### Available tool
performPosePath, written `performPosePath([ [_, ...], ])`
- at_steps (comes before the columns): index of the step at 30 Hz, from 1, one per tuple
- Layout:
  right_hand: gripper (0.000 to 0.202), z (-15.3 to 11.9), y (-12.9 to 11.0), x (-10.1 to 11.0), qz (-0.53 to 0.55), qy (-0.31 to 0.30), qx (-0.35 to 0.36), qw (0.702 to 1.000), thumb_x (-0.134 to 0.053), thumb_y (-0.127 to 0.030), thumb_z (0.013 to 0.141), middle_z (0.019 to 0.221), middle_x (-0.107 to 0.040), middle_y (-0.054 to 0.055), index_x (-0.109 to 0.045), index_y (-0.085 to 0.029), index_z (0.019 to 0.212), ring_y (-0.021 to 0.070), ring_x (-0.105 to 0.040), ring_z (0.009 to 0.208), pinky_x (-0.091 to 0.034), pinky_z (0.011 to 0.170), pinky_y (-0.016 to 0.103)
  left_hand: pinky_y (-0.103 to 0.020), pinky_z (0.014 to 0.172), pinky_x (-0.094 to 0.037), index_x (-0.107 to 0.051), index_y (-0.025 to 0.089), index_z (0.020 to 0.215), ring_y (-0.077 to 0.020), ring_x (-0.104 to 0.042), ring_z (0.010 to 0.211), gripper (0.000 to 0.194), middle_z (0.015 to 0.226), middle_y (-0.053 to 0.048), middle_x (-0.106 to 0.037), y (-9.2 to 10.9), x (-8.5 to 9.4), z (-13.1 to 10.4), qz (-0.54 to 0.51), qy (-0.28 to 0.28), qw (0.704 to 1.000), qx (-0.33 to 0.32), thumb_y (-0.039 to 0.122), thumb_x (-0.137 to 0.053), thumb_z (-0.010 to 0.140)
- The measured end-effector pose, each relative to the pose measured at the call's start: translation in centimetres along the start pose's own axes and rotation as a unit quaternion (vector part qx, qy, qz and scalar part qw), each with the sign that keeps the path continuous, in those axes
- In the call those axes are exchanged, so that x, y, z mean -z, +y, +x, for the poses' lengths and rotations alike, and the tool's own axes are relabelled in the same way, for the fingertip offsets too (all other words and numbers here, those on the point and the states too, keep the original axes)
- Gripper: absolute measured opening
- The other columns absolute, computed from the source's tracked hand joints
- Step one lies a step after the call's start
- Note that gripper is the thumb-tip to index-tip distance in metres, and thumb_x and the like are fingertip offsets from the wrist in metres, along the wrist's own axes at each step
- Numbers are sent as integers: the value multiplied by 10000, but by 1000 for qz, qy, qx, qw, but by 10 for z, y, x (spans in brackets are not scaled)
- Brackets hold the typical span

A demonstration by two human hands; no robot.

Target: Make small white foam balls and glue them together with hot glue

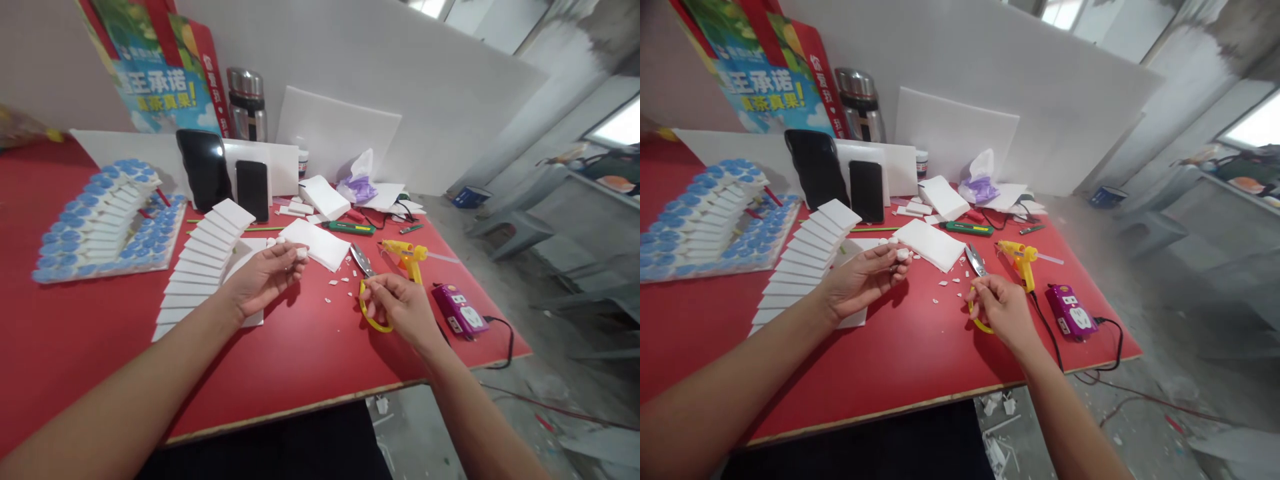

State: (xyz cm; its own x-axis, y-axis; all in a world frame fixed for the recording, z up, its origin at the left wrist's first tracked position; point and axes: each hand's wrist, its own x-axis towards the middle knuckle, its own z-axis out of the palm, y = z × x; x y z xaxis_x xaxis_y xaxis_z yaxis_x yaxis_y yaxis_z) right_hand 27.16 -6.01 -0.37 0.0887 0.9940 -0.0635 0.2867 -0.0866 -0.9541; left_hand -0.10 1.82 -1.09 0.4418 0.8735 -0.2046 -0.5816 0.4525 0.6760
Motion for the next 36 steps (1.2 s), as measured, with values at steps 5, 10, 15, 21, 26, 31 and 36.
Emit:
performPosePath([
  [5, 386, 10, -3, 0, 162, -40, -66, 984, -900, -444, 723, 997, -838, 157, -788, -141, 935, 169, -746, 590, -478, 453, 221, -197, 678, -600, -818, 98, 1010, -119, -686, 744, 242, 905, -80, -752, 2, 1, 1, -1, -4, 1000, -2, 113, -907, 785],
  [10, 352, 13, -2, -4, 173, -51, -86, 980, -927, -426, 732, 882, -831, 136, -776, -136, 863, 146, -699, 501, -452, 409, 212, -203, 660, -585, -816, 104, 996, -123, -686, 747, 229, 924, -88, -755, 3, 1, 0, 0, -16, 1000, -6, 146, -911, 792],
  [15, 364, 14, -7, -12, 148, -40, -5, 988, -878, -445, 816, 612, -711, 18, -672, -173, 688, 104, -600, 421, -432, 419, 210, -200, 669, -572, -814, 103, 982, -120, -674, 754, 214, 925, -93, -750, 3, 2, 0, 3, -23, 1000, -11, 162, -908, 799],
  [21, 570, 17, -17, -20, 82, 12, 31, 996, -735, -542, 924, 387, -435, -54, -518, -198, 525, 50, -304, 312, -172, 346, 228, -191, 667, -562, -814, 99, 994, -107, -654, 749, 252, 924, -82, -737, 4, 2, 2, 11, -18, 1000, -15, 181, -923, 783],
  [26, 445, 20, -18, -17, 37, -43, 18, 998, -750, -540, 872, 530, -635, 7, -627, -184, 635, 77, -436, 381, -299, 394, 232, -197, 660, -555, -810, 83, 965, -116, -654, 758, 268, 922, -87, -733, 5, 3, 1, 9, -16, 1000, -16, 183, -944, 755],
  [31, 260, 17, -9, -5, 34, -31, 7, 999, -801, -357, 746, 819, -797, 70, -684, -174, 889, 112, -586, 483, -456, 494, 256, -197, 673, -555, -813, 105, 1005, -109, -654, 742, 273, 911, -77, -734, 4, 4, 1, 5, -9, 1000, -18, 171, -930, 767],
  [36, 119, 10, 0, 7, -44, 1, -1, 999, -656, -300, 825, 709, -760, 29, -674, -185, 849, 116, -539, 399, -396, 428, 252, -202, 665, -549, -808, 116, 996, -113, -661, 743, 225, 915, -83, -743, 4, 3, 1, 9, -5, 1000, -18, 164, -903, 797],
])
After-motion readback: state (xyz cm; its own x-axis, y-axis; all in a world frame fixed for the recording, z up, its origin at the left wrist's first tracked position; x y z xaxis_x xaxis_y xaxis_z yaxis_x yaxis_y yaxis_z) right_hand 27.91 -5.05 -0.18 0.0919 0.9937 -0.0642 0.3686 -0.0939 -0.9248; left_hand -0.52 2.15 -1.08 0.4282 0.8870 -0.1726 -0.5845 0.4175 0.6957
